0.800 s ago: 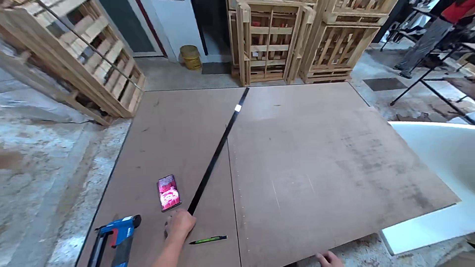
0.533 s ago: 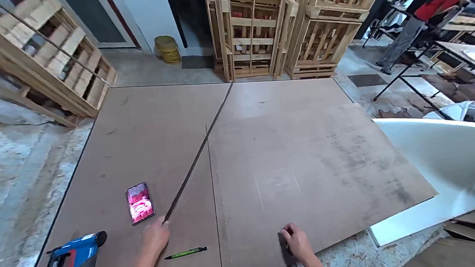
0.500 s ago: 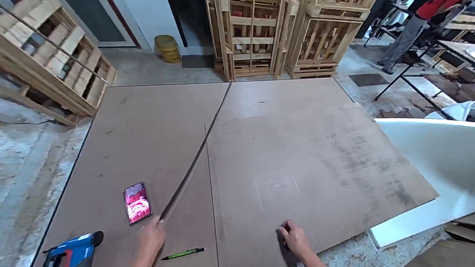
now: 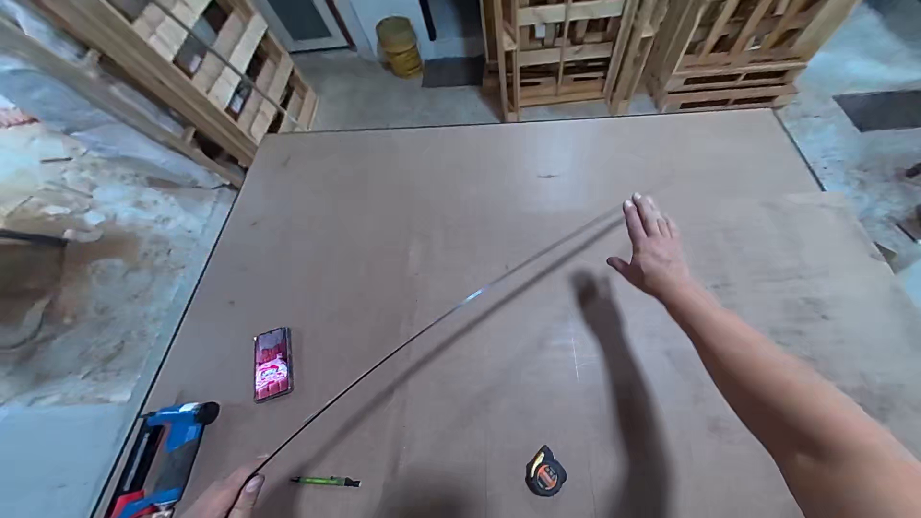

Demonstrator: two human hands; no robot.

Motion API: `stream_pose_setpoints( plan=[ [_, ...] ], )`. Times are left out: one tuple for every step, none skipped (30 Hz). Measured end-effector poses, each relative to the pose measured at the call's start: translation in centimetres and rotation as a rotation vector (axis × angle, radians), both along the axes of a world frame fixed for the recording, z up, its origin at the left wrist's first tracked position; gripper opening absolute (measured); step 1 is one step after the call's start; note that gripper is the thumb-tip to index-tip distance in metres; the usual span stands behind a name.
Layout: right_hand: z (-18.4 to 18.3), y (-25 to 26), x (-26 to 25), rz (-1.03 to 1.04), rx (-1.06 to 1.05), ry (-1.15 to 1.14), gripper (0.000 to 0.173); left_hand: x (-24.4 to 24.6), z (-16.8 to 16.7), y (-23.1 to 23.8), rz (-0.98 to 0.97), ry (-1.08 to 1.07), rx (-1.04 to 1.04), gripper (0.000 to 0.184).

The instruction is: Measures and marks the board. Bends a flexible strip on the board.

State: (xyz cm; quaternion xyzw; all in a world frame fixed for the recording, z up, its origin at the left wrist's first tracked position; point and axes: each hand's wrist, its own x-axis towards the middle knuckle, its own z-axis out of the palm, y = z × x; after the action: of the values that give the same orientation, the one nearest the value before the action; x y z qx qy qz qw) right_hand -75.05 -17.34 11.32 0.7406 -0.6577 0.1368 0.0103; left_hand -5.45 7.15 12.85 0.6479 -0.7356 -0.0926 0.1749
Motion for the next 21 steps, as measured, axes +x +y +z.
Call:
stream_pose_setpoints(
  plan=[
    [-0.3,-2.2,-1.2,0.033,0.037,0.055,0.111,-0.3,-0.3,-0.2,-0.009,0.018,0.003,0.041],
    [-0.9,-3.9,-2.4,0.064,0.100,0.096,0.107,-0.6,-0.5,-0.7,-0.008,0.028,0.027,0.040],
    [-1.9,-5.0,-3.6,0.091,0.183,0.116,0.092,-1.1,-0.7,-1.4,0.008,0.042,0.061,0.040],
    [-3.4,-5.9,-4.9,0.096,0.274,0.119,0.070,-1.8,-1.2,-2.3,0.041,0.068,0.096,0.040],
    [-5.0,-6.5,-6.1,0.078,0.378,0.118,0.054,-2.4,-2.0,-3.2,0.088,0.093,0.125,0.041],
    [-6.5,-6.8,-7.2,0.054,0.458,0.096,0.055,-3.0,-3.2,-4.3,0.140,0.120,0.153,0.041],
    [-8.1,-6.8,-8.3,0.034,0.490,0.067,0.062,-3.5,-4.9,-5.4,0.187,0.155,0.181,0.042],
    [-9.5,-6.4,-9.3,0.024,0.471,0.039,0.068,-4.1,-7.1,-6.5,0.235,0.203,0.204,0.042],
    [-10.5,-6.3,-10.2,0.020,0.434,0.013,0.068,-5.0,-9.3,-7.7,0.301,0.251,0.233,0.041],
    [-11.6,-6.3,-10.9,0.013,0.385,-0.020,0.063,-6.5,-11.0,-9.2,0.381,0.292,0.249,0.040],
    [-12.5,-6.4,-11.4,-0.009,0.325,-0.053,0.055,-8.0,-12.4,-10.9,0.474,0.329,0.254,0.037],
    [-13.2,-6.7,-11.5,-0.052,0.262,-0.084,0.048,-9.4,-13.6,-12.6,0.567,0.349,0.248,0.035],
    [-13.9,-7.1,-11.4,-0.114,0.210,-0.111,0.044,-10.9,-14.5,-14.2,0.650,0.328,0.232,0.035],
    [-14.5,-7.9,-11.2,-0.183,0.162,-0.138,0.042,-12.6,-14.9,-15.9,0.704,0.278,0.198,0.035],
    [-14.9,-8.9,-10.9,-0.251,0.126,-0.161,0.042,-14.4,-15.2,-17.4,0.723,0.232,0.167,0.035],
    [-15.3,-10.2,-10.9,-0.310,0.100,-0.175,0.044,-16.2,-15.4,-18.8,0.720,0.226,0.166,0.037],
    [-15.6,-11.6,-11.0,-0.351,0.086,-0.183,0.046,-17.7,-15.9,-19.8,0.711,0.251,0.161,0.037],
    [-15.8,-13.1,-11.1,-0.368,0.096,-0.187,0.047,-18.7,-16.8,-20.3,0.711,0.280,0.131,0.036],
    [-15.8,-14.6,-11.3,-0.370,0.121,-0.193,0.047,-19.2,-17.6,-20.5,0.703,0.310,0.085,0.036],
    [-15.6,-16.0,-11.4,-0.365,0.154,-0.199,0.047,-19.3,-18.2,-20.6,0.689,0.348,0.034,0.036],
    [-15.4,-17.5,-11.4,-0.359,0.188,-0.203,0.045,-19.0,-18.6,-20.5,0.662,0.392,-0.004,0.037]
  ],
)
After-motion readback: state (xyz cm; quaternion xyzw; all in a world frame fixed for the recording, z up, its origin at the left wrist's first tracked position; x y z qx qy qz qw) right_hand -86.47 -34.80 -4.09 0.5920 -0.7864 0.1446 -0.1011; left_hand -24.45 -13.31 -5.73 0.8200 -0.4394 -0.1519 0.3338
